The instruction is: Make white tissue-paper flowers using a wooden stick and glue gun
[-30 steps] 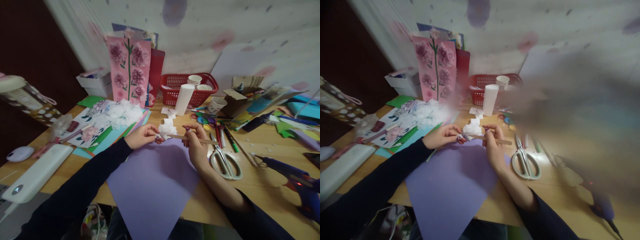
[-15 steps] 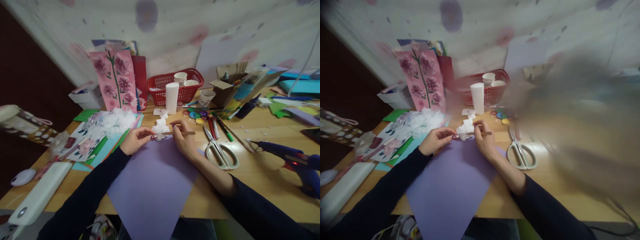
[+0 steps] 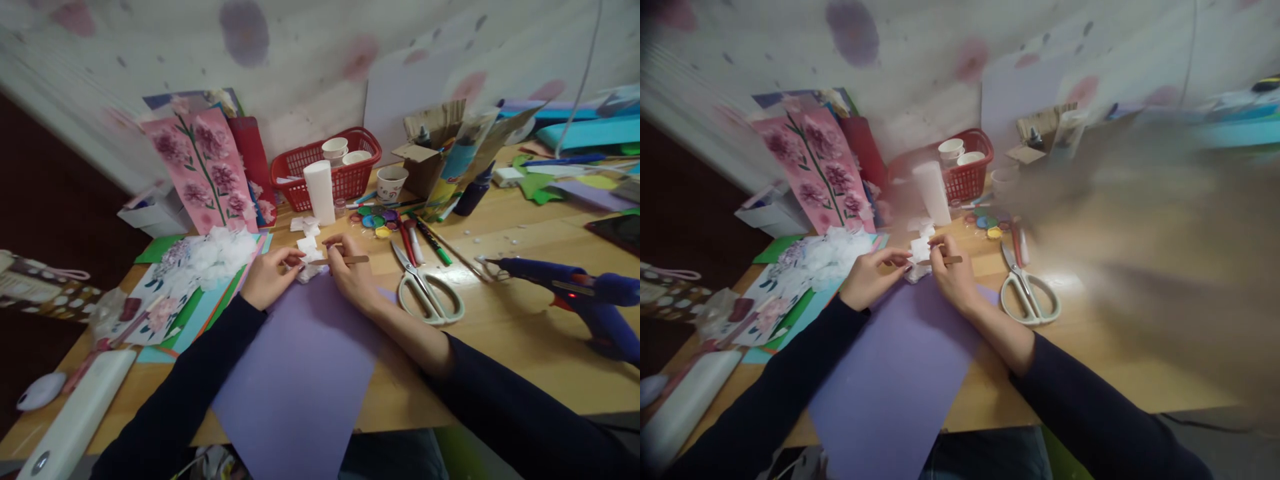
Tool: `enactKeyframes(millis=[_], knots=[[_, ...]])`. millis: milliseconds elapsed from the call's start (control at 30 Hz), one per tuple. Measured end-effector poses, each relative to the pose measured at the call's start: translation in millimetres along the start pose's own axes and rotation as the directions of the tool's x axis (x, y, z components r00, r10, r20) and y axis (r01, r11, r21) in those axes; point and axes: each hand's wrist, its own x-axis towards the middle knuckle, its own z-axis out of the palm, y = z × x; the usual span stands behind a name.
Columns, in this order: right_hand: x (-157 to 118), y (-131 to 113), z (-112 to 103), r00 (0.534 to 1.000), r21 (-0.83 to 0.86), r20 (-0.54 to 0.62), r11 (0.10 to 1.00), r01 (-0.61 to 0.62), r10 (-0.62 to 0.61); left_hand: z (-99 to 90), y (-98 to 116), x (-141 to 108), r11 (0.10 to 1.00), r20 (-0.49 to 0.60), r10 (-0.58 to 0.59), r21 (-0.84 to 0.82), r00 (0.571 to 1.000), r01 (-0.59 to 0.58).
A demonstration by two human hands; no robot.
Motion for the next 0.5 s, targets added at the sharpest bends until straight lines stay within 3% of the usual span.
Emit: enactKeyframes(millis=[233,500], knots=[[-1.3,0.2,-0.3,1.0,0.002,-0.002,1.0,0.012,-0.012,4.3,-2.5,6.3,0.984,-0.015,0.103,0.148,0.995,-0.1],[-4.9,-2.3,-0.6,0.995,-0.023,0.02,0.995,0.1,-0.099,5.1,0.3,9.3,0.996,-0.023,0.032,0.082,0.999,-0.03]])
